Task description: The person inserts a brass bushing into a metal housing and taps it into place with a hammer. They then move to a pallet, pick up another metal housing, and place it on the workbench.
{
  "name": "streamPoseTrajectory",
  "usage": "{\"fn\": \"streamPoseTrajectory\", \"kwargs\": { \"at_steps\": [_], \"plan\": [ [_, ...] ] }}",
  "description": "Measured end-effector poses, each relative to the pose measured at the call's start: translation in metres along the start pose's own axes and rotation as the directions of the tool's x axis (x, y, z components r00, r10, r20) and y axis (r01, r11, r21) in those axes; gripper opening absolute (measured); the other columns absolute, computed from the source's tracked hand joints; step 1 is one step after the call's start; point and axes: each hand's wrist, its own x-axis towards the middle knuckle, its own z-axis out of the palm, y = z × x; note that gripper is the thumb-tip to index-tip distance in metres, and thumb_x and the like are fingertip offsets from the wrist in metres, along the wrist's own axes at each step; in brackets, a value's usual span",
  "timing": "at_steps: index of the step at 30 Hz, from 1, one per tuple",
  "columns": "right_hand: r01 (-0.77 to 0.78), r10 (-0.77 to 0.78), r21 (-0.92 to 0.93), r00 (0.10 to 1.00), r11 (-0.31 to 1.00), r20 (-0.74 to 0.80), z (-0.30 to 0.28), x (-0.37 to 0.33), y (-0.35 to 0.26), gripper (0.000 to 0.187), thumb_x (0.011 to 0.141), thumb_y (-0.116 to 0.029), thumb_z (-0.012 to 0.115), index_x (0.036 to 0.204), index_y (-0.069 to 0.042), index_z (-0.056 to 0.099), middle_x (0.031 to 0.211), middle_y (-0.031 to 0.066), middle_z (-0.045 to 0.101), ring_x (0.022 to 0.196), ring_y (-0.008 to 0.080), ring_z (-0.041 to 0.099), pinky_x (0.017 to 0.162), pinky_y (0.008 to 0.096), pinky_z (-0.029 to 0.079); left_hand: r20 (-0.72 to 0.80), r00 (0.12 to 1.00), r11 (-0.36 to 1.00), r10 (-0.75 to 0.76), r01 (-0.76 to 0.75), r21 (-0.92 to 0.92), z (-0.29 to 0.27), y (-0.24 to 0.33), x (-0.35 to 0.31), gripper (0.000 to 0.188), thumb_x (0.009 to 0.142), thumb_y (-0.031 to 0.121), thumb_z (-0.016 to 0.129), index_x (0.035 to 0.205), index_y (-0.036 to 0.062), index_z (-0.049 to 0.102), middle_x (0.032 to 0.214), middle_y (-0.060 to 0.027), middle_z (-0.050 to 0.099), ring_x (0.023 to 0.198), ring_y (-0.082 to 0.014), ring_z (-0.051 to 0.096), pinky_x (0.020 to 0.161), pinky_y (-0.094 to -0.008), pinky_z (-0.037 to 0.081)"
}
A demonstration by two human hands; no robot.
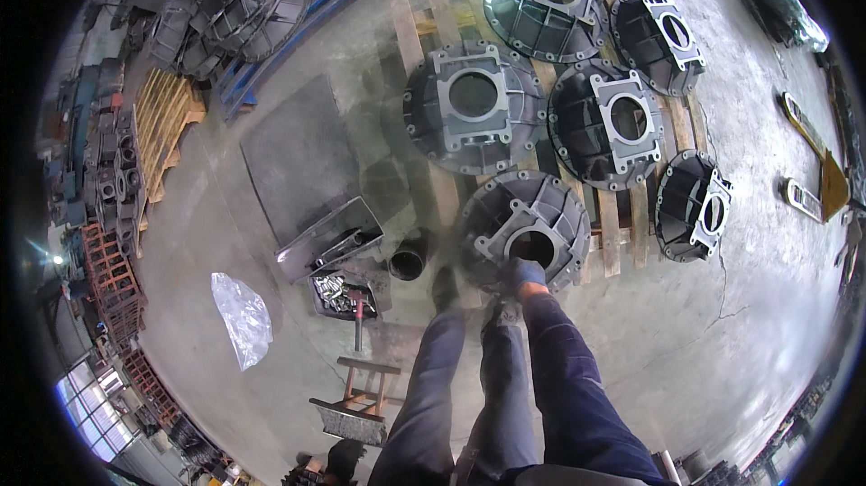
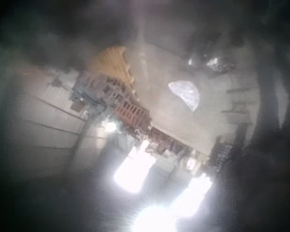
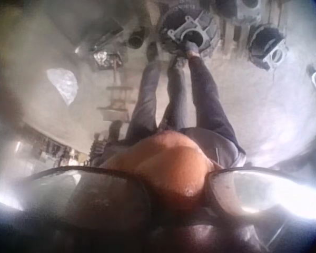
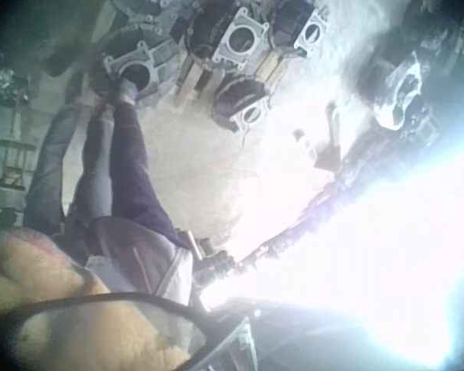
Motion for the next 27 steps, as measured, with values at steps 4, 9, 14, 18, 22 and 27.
{"fn": "streamPoseTrajectory", "kwargs": {
  "at_steps": [4, 9, 14, 18, 22, 27],
  "plan": [
    [0.098, -0.098, -0.011, 0.992, 0.995, -0.074, -0.021, -0.02, -0.009, 0.049, 0.089, -0.051, 0.066, 0.115, -0.011, 0.073, 0.107, 0.0229, 0.073, 0.106, 0.0434, 0.068, 0.088, 0.0486, 0.054, 0.011, 1.0, 1.0, -0.01, 0.01, 0.018, -0.009, 0.019, 0.015, 0.015, 0.093, 0.021, 0.06, 0.095, 0.0085, 0.069, 0.089, -0.0138, 0.07, 0.088, -0.0369, 0.067, 0.076, -0.0496, 0.053],
    [-0.109, 0.169, 0.346, 0.975, 0.932, -0.147, -0.026, -0.049, -0.03, 0.053, 0.087, -0.045, 0.074, 0.119, -0.003, 0.071, 0.109, 0.0195, 0.076, 0.106, 0.0359, 0.072, 0.09, 0.0415, 0.055, 0.073, 0.866, 0.754, -0.495, 0.47, -0.46, -0.027, 0.063, 0.037, 0.018, 0.094, 0.019, 0.057, 0.096, 0.0111, 0.073, 0.092, -0.0133, 0.071, 0.091, -0.0357, 0.068, 0.082, -0.0492, 0.052],
    [0.132, -0.095, 0.216, 0.98, 0.967, -0.173, 0.027, -0.08, -0.004, 0.043, 0.101, -0.032, 0.057, 0.13, -0.002, 0.066, 0.122, 0.014, 0.074, 0.109, 0.0281, 0.069, 0.084, 0.0454, 0.052, 0.132, 0.895, 0.776, -0.426, 0.437, -0.454, -0.036, 0.065, 0.034, 0.024, 0.097, 0.025, 0.056, 0.099, 0.0116, 0.076, 0.095, -0.0152, 0.073, 0.091, -0.0368, 0.069, 0.081, -0.05, 0.053],
    [0.321, -0.277, 0.545, 0.947, 0.774, -0.163, 0.059, -0.126, 0.031, 0.046, 0.108, -0.021, 0.051, 0.15, -0.003, 0.049, 0.152, 0.0128, 0.053, 0.137, 0.0223, 0.05, 0.116, 0.0324, 0.038, 0.147, 0.963, 0.972, -0.226, 0.233, -0.029, -0.033, 0.046, 0.022, 0.032, 0.102, 0.029, 0.052, 0.101, 0.0059, 0.074, 0.098, -0.0232, 0.071, 0.094, -0.0401, 0.068, 0.083, -0.0533, 0.052],
    [0.066, -0.053, 0.22, 0.997, 0.973, -0.064, 0.051, -0.177, 0.029, 0.035, 0.098, -0.033, 0.062, 0.113, -0.005, 0.075, 0.108, 0.0187, 0.075, 0.104, 0.0306, 0.072, 0.091, 0.0396, 0.053, 0.073, 0.89, 0.695, -0.449, 0.4, -0.597, -0.037, 0.048, 0.029, 0.02, 0.099, 0.018, 0.067, 0.104, -0.0003, 0.071, 0.091, -0.0153, 0.074, 0.079, -0.0277, 0.071, 0.076, -0.0385, 0.057],
    [-0.033, 0.046, 0.122, 0.993, 0.992, -0.107, 0.024, -0.23, 0.006, 0.032, 0.093, -0.033, 0.062, 0.099, -0.005, 0.077, 0.102, 0.0171, 0.075, 0.094, 0.0367, 0.072, 0.082, 0.0443, 0.057, 0.304, 0.739, 0.395, -0.602, 0.606, -0.69, -0.065, 0.07, 0.042, 0.018, 0.101, 0.016, 0.066, 0.104, -0.0011, 0.07, 0.087, -0.0075, 0.073, 0.078, -0.0147, 0.07, 0.071, -0.0314, 0.055]
  ]
}}
